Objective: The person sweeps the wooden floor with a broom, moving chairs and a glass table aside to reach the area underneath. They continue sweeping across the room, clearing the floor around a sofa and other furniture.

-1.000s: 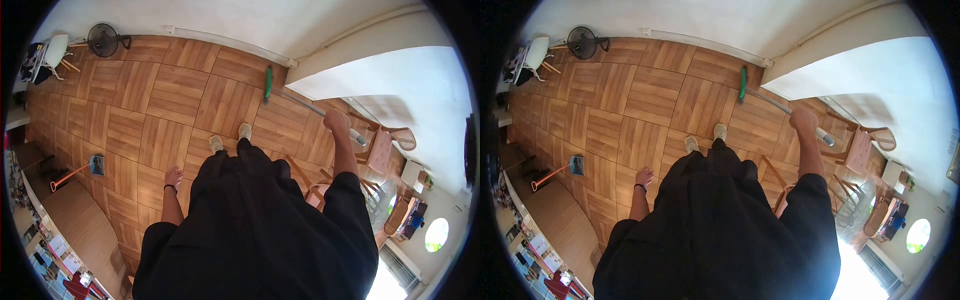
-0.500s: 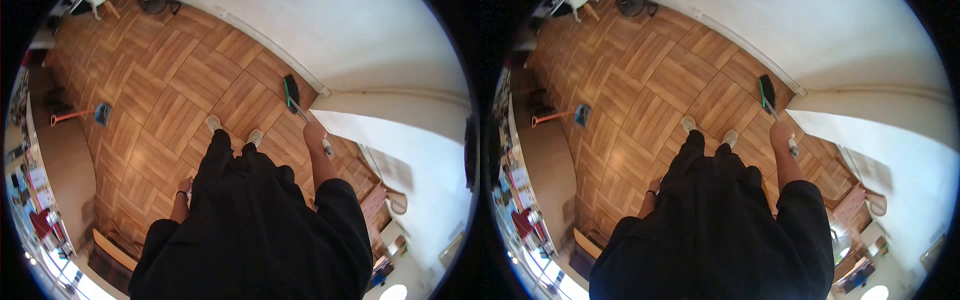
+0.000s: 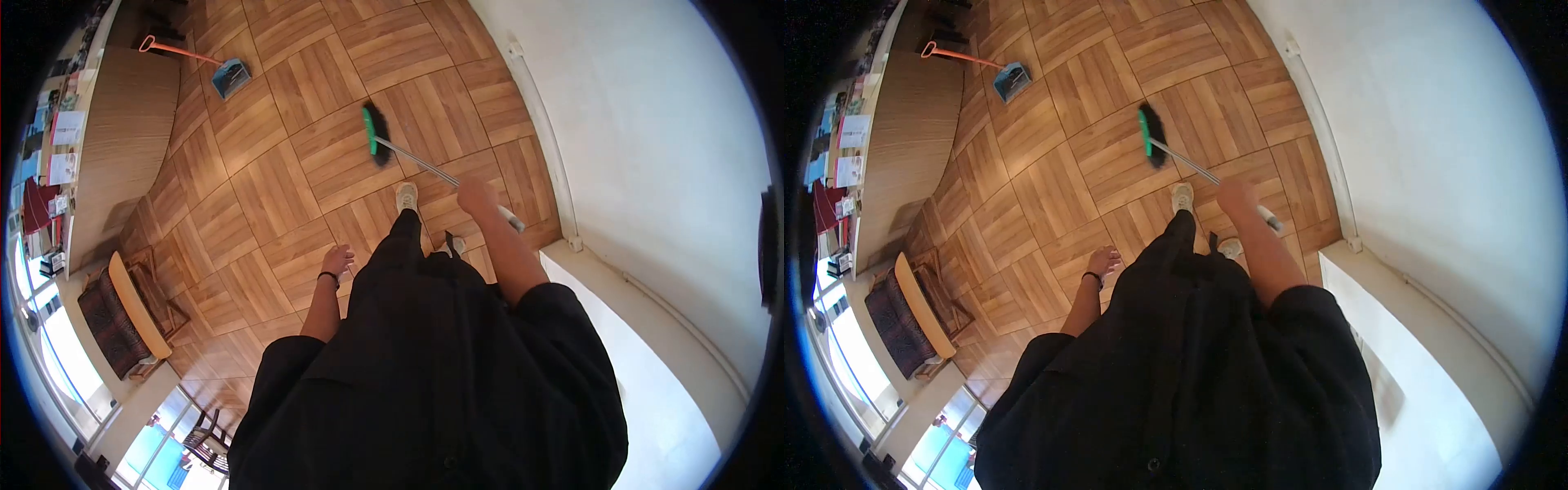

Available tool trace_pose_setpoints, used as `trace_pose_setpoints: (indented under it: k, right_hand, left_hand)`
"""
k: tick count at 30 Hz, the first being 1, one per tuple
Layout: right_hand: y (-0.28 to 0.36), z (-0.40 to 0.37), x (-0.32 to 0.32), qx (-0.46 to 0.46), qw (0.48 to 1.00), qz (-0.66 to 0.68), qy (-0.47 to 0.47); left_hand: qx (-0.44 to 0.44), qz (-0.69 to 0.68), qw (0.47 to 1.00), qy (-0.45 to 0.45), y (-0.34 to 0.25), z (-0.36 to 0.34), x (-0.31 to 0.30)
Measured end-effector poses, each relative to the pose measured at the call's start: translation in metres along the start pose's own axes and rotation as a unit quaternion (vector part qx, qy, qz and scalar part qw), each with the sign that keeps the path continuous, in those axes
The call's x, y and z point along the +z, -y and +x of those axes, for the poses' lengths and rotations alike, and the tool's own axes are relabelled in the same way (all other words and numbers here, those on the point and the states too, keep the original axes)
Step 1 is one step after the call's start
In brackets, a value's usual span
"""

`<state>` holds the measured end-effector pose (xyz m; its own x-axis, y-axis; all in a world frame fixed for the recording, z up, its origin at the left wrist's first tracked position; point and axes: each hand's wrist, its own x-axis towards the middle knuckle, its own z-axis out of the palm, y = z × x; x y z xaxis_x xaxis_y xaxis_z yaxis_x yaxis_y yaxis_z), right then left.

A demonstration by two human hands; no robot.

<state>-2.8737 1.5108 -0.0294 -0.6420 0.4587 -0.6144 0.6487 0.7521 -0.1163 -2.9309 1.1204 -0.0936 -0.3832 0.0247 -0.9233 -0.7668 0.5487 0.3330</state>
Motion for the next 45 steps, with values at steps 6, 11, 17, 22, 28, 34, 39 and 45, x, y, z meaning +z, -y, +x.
trace_pose_setpoints:
  k: [6, 11, 17, 22, 28, 34, 39, 45]
  right_hand:
    - [0.008, 0.015, -0.039, 0.029, 0.998, 0.058, 0.01]
    - [-0.064, -0.075, -0.08, 0.14, 0.983, 0.096, 0.071]
    - [-0.16, -0.197, -0.077, 0.298, 0.949, 0.071, 0.072]
    - [-0.216, -0.256, -0.074, 0.423, 0.901, 0.075, 0.052]
    - [-0.288, -0.245, -0.056, 0.491, 0.869, 0.056, -0.015]
    - [-0.341, -0.165, -0.007, 0.437, 0.897, 0.028, -0.06]
    - [-0.288, -0.094, -0.029, 0.372, 0.927, 0.022, -0.043]
    - [-0.228, -0.014, -0.096, 0.153, 0.987, 0.003, -0.045]
  left_hand:
    - [-0.039, 0.041, 0.998, -0.011, 0.008, 0.035, -0.048]
    - [-0.052, 0.195, 0.979, 0.02, -0.033, 0.056, -0.037]
    - [-0.035, 0.207, 0.973, 0.091, -0.117, 0.114, 0.008]
    - [0.063, 0.225, 0.967, 0.1, -0.188, 0.109, 0.067]
    - [0.041, 0.249, 0.962, 0.102, -0.222, 0.095, 0.108]
    - [0.008, 0.249, 0.967, 0.058, -0.222, 0.063, 0.109]
    - [-0.004, 0.209, 0.978, -0.006, -0.215, 0.036, 0.107]
    - [-0.012, 0.132, 0.99, -0.039, -0.187, 0.007, 0.126]
